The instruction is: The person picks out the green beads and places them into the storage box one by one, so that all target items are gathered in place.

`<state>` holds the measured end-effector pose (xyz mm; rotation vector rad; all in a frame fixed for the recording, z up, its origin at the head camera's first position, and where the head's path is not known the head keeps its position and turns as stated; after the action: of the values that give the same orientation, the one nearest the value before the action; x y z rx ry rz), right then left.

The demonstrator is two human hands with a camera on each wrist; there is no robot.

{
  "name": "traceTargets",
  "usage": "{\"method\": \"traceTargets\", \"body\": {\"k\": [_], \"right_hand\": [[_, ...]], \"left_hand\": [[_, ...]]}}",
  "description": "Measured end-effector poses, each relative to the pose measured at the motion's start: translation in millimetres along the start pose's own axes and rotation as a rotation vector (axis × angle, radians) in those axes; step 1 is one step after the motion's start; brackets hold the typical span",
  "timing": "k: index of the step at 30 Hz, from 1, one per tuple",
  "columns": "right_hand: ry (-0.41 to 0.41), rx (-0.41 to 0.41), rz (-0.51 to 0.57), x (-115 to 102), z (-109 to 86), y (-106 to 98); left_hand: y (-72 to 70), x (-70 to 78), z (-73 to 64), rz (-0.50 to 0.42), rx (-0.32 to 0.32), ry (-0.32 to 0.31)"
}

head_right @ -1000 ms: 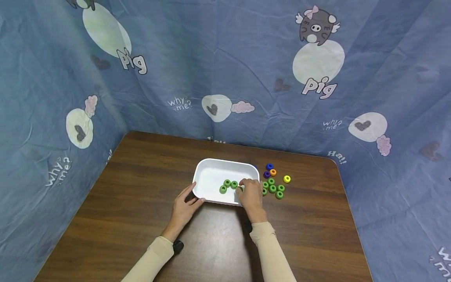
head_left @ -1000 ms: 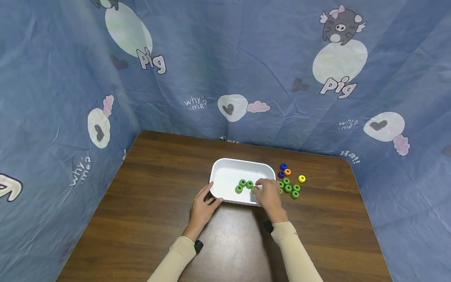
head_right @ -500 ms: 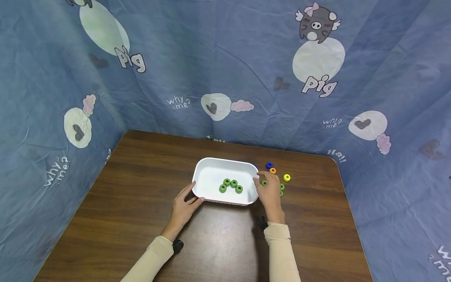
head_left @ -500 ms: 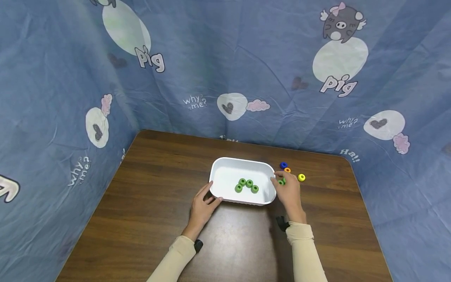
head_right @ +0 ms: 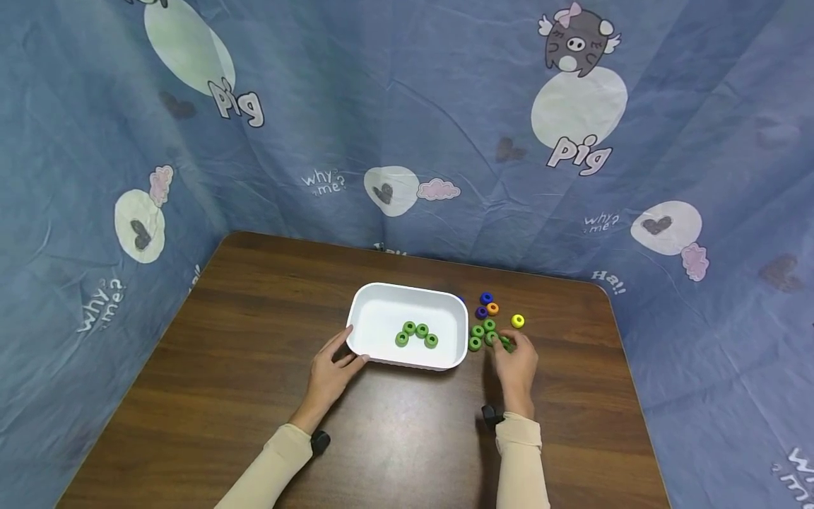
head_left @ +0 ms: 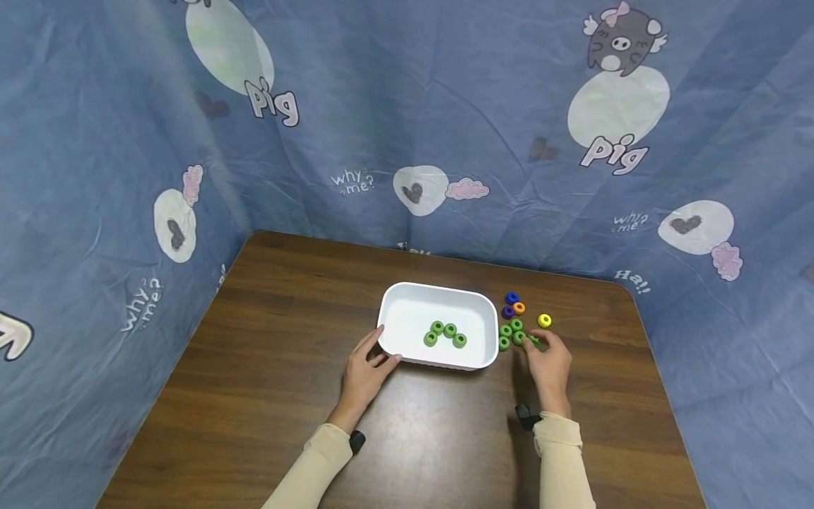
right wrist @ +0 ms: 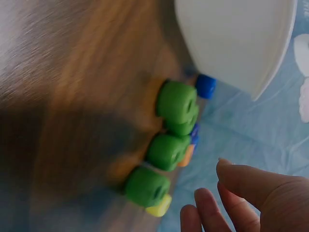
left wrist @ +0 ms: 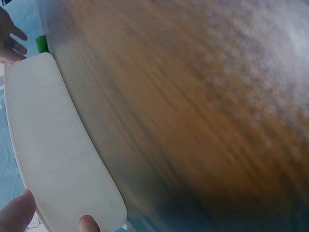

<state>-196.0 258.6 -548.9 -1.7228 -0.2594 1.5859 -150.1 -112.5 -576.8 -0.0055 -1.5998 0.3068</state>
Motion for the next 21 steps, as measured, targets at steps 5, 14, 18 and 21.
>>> {"method": "traceTargets", "body": {"k": [5,14,18,21], "right_hand": [[0.042,-0.014,-0.011,12,-1.3,-2],[0.035,-0.026,-0.081,23,-1.8,3],[0.054,-0.046,-0.092,28,-2.8,6],[0.060,-0.058,-0.095,29,-3.6,8]], "left_hand": [[0.1,1.7,0.2,0.006,-0.001,0.002],[0.7,1.0,-0.1,0.014,-0.009,-0.019],[0.4,1.9,-0.4,0.013,-0.009,-0.015],[0.2,1.8,-0.6,0.015,-0.009,-0.015]]}}
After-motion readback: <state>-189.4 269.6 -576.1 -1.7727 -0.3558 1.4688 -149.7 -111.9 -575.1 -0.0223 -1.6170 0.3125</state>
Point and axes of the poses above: each hand's wrist, its own z-axis towards the middle knuckle, its own y-axis out of the palm, x = y × z, the point moved 6 cm from there along z, towards the middle knuckle
